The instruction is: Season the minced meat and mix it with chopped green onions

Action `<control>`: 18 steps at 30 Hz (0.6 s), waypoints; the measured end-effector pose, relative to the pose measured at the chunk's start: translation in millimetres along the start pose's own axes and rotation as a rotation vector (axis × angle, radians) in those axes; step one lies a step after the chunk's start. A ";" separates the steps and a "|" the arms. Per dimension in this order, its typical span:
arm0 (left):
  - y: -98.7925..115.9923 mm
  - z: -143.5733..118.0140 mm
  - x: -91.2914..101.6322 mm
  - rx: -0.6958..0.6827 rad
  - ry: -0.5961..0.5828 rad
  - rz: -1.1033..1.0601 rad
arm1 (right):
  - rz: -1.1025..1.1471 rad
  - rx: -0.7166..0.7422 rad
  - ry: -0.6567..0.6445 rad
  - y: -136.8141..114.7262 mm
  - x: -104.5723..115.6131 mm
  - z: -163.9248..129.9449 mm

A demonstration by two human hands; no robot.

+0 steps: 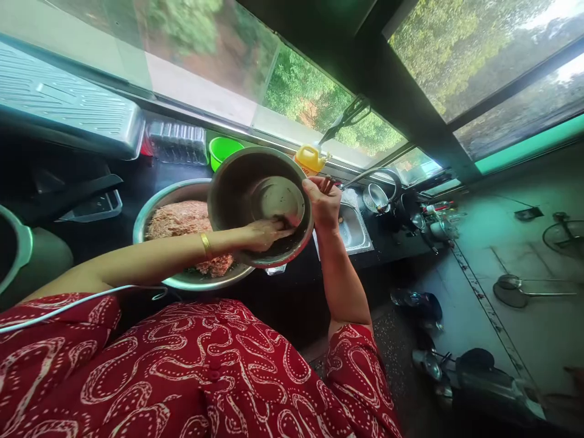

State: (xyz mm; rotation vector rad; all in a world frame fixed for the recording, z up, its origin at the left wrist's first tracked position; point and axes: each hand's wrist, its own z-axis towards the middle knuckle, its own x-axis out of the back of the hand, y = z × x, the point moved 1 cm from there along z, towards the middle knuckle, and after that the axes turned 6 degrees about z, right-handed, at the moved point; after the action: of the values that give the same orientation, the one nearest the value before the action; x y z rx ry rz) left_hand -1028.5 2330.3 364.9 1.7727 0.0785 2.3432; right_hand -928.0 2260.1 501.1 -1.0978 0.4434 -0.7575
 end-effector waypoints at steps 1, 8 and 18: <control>-1.1 -3.4 -3.0 -0.001 -0.051 0.017 | -0.012 0.010 0.002 0.2 1.4 0.0; -19.5 -3.4 20.7 -0.087 0.084 -0.001 | -0.057 0.020 -0.016 6.7 11.4 4.2; -9.6 5.8 -4.4 -0.200 0.191 -0.103 | -0.036 0.045 -0.002 0.4 1.2 -0.4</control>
State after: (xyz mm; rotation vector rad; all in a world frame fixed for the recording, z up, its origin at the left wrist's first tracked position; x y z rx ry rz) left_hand -1020.5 2338.3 360.8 1.4175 -0.0350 2.3479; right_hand -927.3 2259.1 500.6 -1.0672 0.4038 -0.7946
